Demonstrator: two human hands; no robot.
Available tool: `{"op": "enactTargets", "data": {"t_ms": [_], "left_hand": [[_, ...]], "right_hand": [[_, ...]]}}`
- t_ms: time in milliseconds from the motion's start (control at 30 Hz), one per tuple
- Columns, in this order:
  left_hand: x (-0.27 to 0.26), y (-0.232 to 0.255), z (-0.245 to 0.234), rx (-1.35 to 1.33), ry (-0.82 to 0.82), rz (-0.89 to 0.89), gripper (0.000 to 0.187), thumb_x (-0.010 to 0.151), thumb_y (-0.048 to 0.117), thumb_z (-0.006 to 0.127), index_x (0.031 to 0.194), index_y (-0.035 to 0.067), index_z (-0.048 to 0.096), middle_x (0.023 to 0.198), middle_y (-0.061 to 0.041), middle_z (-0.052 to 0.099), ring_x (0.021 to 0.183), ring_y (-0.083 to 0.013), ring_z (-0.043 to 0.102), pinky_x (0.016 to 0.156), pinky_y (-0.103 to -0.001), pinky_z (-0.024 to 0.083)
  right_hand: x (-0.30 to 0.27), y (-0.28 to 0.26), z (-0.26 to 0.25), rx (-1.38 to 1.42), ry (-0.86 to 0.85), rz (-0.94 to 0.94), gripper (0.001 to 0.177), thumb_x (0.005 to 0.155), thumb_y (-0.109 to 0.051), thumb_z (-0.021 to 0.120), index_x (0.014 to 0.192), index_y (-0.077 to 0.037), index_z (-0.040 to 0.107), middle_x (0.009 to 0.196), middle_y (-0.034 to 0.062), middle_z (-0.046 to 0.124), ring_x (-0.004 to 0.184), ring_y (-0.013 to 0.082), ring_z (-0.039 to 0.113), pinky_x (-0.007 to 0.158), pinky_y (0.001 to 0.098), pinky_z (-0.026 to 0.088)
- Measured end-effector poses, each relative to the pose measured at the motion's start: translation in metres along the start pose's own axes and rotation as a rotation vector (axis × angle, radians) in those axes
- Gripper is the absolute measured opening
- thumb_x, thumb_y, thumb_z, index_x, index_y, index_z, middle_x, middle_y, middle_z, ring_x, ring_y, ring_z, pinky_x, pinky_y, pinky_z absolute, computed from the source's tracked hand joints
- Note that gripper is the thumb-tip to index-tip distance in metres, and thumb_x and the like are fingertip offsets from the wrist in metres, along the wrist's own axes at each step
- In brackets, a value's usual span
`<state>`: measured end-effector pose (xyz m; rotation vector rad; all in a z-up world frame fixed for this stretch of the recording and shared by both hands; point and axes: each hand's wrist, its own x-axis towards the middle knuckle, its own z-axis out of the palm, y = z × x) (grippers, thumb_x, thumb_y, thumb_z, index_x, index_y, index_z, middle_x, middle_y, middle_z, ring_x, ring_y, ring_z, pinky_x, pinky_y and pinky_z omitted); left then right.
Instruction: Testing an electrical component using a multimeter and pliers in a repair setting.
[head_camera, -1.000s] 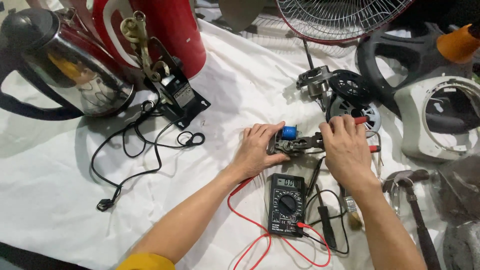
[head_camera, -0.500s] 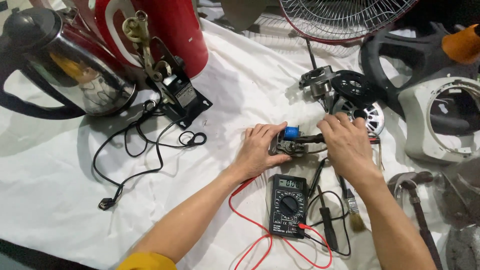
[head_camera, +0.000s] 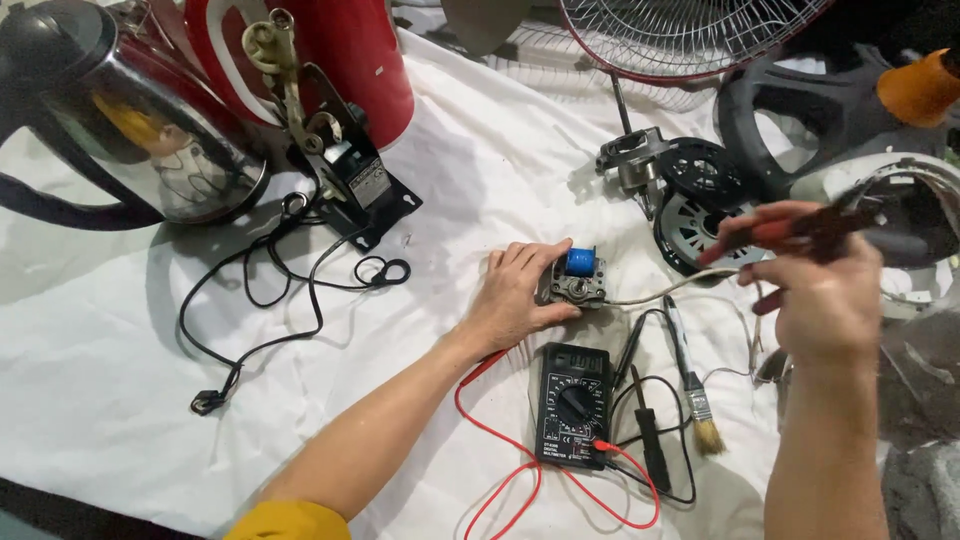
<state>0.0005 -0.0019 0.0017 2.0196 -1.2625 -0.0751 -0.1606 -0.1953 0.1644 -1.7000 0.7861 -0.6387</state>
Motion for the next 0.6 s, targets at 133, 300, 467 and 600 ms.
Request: {"op": "enactTargets", "data": {"t_ms": [133, 300, 467, 600], "left_hand": [[0.001, 0.0, -0.001, -0.002, -0.005, 0.004, 0.082, 0.082, 0.056, 0.073, 0.15, 0.017, 0.046, 0.133, -0.006, 0.062, 0.117, -0.0244, 0.052, 0.097, -0.039, 0.034], [0.0, 0.005, -0.005, -0.027, -0.032, -0.031, 0.083, 0.083, 0.061, 0.069, 0.15, 0.016, 0.047, 0.135, -0.007, 0.061, 0.119, -0.0244, 0.052, 0.1, -0.041, 0.033], [0.001, 0.001, -0.004, -0.009, -0.032, -0.009, 0.084, 0.081, 0.054, 0.073, 0.152, 0.017, 0.045, 0.131, -0.007, 0.06, 0.119, -0.0229, 0.051, 0.099, -0.04, 0.035], [-0.001, -0.006, 0.002, 0.019, 0.01, 0.039, 0.085, 0.08, 0.037, 0.085, 0.153, 0.017, 0.045, 0.125, -0.005, 0.06, 0.117, -0.0225, 0.053, 0.097, -0.04, 0.038]], "right_hand": [[0.019, 0.035, -0.017, 0.479, -0.179, 0.114, 0.04, 0.09, 0.006, 0.043, 0.129, -0.002, 0.048, 0.123, 0.0299, 0.066, 0.114, 0.0451, 0.071, 0.072, 0.046, 0.067], [0.012, 0.033, -0.005, 0.735, -0.376, 0.403, 0.021, 0.113, -0.019, 0.038, 0.109, -0.002, 0.05, 0.126, 0.033, 0.061, 0.126, 0.0511, 0.061, 0.091, 0.0565, 0.06], [0.001, 0.078, 0.016, 0.9, -0.579, 0.198, 0.036, 0.089, -0.002, 0.057, 0.124, -0.008, 0.061, 0.116, 0.0257, 0.067, 0.11, 0.0469, 0.065, 0.075, 0.0612, 0.061], [-0.011, 0.084, 0.029, 0.432, -0.439, 0.147, 0.03, 0.085, 0.003, 0.055, 0.114, 0.0, 0.062, 0.098, 0.034, 0.072, 0.074, 0.0478, 0.078, 0.034, 0.0267, 0.056]]}}
